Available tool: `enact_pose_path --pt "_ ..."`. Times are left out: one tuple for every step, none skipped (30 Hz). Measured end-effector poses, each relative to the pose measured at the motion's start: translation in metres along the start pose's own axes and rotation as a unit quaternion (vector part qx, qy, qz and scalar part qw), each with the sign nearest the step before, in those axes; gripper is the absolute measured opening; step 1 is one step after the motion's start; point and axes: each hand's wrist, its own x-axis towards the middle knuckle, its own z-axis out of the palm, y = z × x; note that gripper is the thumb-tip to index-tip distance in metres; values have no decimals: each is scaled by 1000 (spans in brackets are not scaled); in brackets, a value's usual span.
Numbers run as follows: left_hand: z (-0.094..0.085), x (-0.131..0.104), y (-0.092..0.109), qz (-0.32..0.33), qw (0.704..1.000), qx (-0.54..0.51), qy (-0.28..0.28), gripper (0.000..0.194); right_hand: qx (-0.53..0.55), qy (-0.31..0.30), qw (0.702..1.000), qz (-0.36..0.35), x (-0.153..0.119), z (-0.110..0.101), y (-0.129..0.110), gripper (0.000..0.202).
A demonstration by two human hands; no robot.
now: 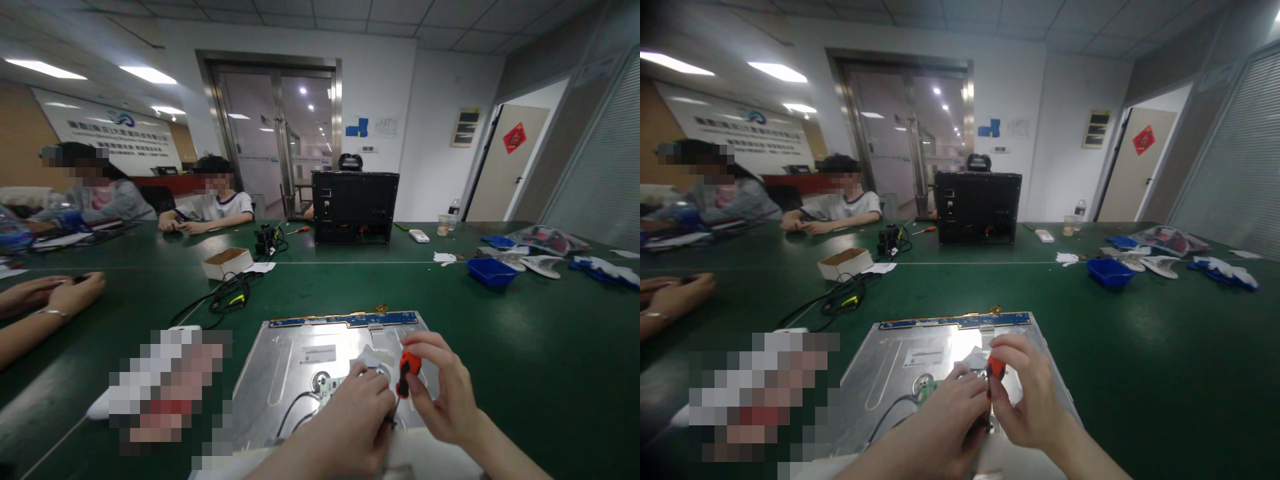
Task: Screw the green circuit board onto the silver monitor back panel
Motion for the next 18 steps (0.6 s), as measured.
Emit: enact_pose_path --pt "0 0 0 1 1000 0 3 12 -3 -5 1000 -4 0 -1 0 39" --pt "0 0 0 2 1000 0 4 11 -4 -8 1000 -6 0 -1 -1 39" --pt "0 0 0 2 1000 -1 3 11 -4 -8 1000 -7 0 -1 -1 39" --pt "0 0 0 2 1000 -4 2 12 -3 -5 1000 -7 0 -1 -1 38" --pt "-1 0 0 1 1000 -7 0 12 -5 1 1000 -7 0 0 0 37" --pt "-1 0 0 0 1000 -10 -2 13 -9 10 1000 -6 0 1 0 37" --pt "-1 0 0 -1 1000 -13 -3 14 -17 20 1000 -6 1 2 0 38" --pt "-1 0 0 -2 1000 -15 -3 15 -26 27 999 -7 1 2 0 38" --pt "-2 0 0 -2 1000 -16 -4 16 -35 33 999 -8 2 3 0 37" --pt "-2 0 1 -1 1000 -16 -4 17 -45 35 998 -9 2 4 -1 36" --pt "-2 0 1 -1 1000 -15 -4 18 -53 36 998 -9 3 4 -1 35" --pt "-3 0 1 0 1000 -14 -3 18 -58 34 998 -9 3 4 -2 34" --pt "-3 0 1 0 1000 -14 -2 17 -60 32 998 -8 3 3 -2 34" --pt "-3 0 1 0 1000 -14 -1 16 -59 29 998 -7 3 3 -3 35" --pt "-3 1 1 -1 1000 -14 1 16 -54 24 998 -4 3 2 -3 36" --pt "-3 1 1 -1 1000 -13 1 15 -48 20 999 -1 3 2 -3 37" --pt "-3 0 1 -2 1000 -11 3 14 -41 17 999 2 3 2 -3 38" --pt "-2 0 1 -2 1000 -9 5 12 -34 16 999 4 3 1 -2 39"
